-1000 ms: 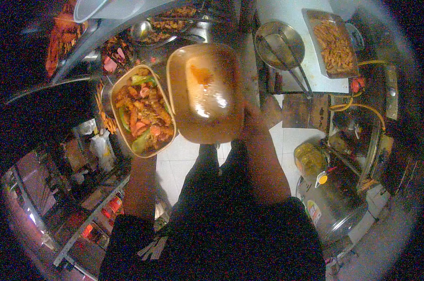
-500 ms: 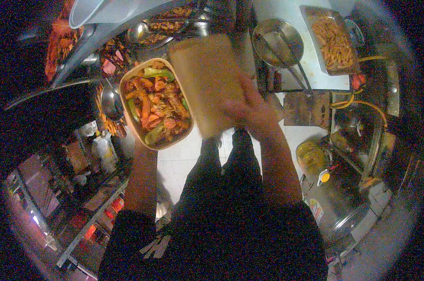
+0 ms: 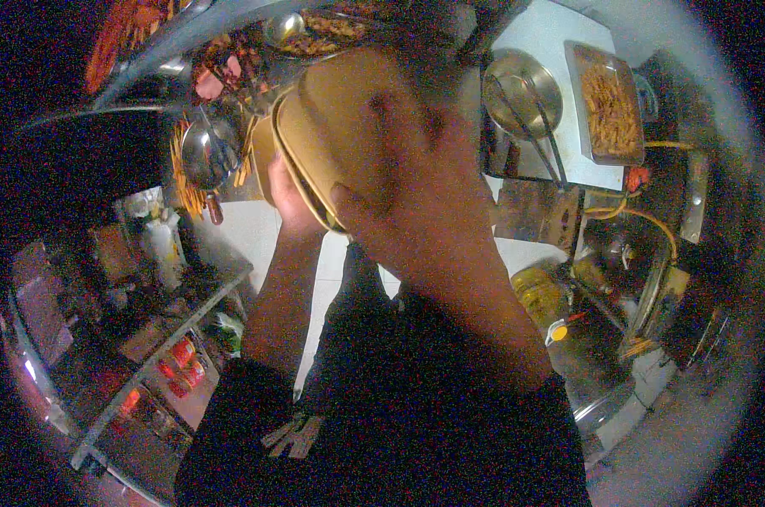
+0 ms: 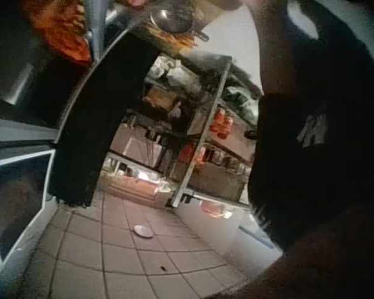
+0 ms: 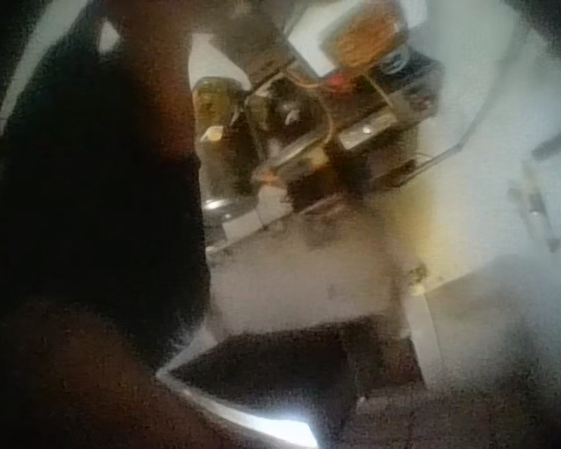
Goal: The person assembles a food order by cutting and mixing cooked items in a bowl, adding vegetables and sliced meat, then transferring the mixture into a container. They place the container in a microwave, retrieve a second container, add noodles, and pack both into a takeout box.
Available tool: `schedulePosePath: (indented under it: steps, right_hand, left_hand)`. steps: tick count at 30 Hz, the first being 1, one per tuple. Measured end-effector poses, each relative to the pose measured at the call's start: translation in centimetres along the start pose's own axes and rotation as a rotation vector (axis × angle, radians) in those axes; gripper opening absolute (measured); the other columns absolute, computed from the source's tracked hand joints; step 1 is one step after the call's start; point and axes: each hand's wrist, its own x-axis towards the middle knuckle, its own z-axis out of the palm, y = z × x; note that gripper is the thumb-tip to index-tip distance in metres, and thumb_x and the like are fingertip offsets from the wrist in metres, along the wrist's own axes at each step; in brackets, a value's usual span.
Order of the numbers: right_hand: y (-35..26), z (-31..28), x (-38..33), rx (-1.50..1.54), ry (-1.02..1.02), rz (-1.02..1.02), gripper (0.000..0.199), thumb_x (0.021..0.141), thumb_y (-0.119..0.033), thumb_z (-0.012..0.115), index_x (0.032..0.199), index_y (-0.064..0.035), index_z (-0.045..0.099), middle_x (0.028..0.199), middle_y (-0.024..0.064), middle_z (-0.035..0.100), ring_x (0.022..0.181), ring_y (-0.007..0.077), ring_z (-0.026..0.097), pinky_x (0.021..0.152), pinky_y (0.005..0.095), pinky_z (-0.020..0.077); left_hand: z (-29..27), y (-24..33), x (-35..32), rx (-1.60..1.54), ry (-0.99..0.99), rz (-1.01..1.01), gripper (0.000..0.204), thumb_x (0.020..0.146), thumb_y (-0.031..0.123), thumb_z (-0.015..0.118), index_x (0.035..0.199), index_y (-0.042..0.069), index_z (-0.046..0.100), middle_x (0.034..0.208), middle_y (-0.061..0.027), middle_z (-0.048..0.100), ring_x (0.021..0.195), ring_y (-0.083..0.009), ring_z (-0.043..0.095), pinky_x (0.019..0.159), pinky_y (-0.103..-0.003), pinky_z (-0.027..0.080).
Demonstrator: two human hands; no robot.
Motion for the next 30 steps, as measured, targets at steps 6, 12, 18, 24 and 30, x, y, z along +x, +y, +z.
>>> schedulePosePath:
  steps: [6,12,18,24,30]
  right_hand:
    - [-1.4,1.0,0.0,-0.023,0.032,-0.013,0.084,0.078,-0.034,0.076,0.147,-0.0047,0.038,0.134,0.0307,0.039,0.122,0.0467,0.047,0.102,0.0479,0.0435]
    - [-2.4,2.0,0.0,-0.088,0.066,-0.057,0.082,0.078,-0.034,0.076,0.145,-0.0047,0.039,0.134,0.0302,0.04,0.119,0.046,0.052,0.099,0.0467,0.0469]
    - [-2.8,2.3,0.1,-0.108,0.063,-0.09,0.084,0.078,-0.037,0.075,0.145,-0.0029,0.039,0.133,0.0298,0.041,0.118,0.0454,0.052,0.1,0.0467,0.0464]
    - [-2.9,2.9,0.1,-0.122,0.028,-0.067,0.085,0.077,-0.036,0.075,0.146,-0.0019,0.038,0.132,0.0292,0.041,0.118,0.0451,0.052,0.099,0.0464,0.0459]
    - [-3.2,1.8,-0.2,-0.088,0.053,-0.04,0.084,0.076,-0.032,0.075,0.146,-0.002,0.038,0.134,0.0274,0.041,0.119,0.0437,0.051,0.101,0.045,0.0454]
  left_hand:
    - [-0.4,0.5,-0.3,0.019,-0.048,0.062,0.07,0.095,0.053,0.036,0.149,0.008,0.036,0.15,-0.0165,0.042,0.137,-0.0364,0.043,0.114,-0.051,0.035]
    - [-1.4,1.0,-0.6,-0.009,-0.055,0.059,0.071,0.095,0.055,0.04,0.15,0.009,0.035,0.149,-0.0164,0.043,0.136,-0.037,0.042,0.114,-0.053,0.034]
    - [-1.9,1.1,-0.9,-0.035,-0.045,0.049,0.072,0.095,0.056,0.042,0.149,0.01,0.036,0.148,-0.0166,0.043,0.136,-0.0374,0.042,0.113,-0.053,0.034]
    - [-1.9,1.6,-1.3,-0.046,-0.012,0.082,0.07,0.094,0.054,0.044,0.148,0.01,0.038,0.147,-0.0162,0.045,0.135,-0.0372,0.044,0.113,-0.054,0.035]
    - [-1.9,2.4,-1.1,-0.065,0.033,0.059,0.069,0.093,0.053,0.047,0.147,0.01,0.04,0.147,-0.0152,0.046,0.134,-0.0365,0.045,0.112,-0.054,0.036]
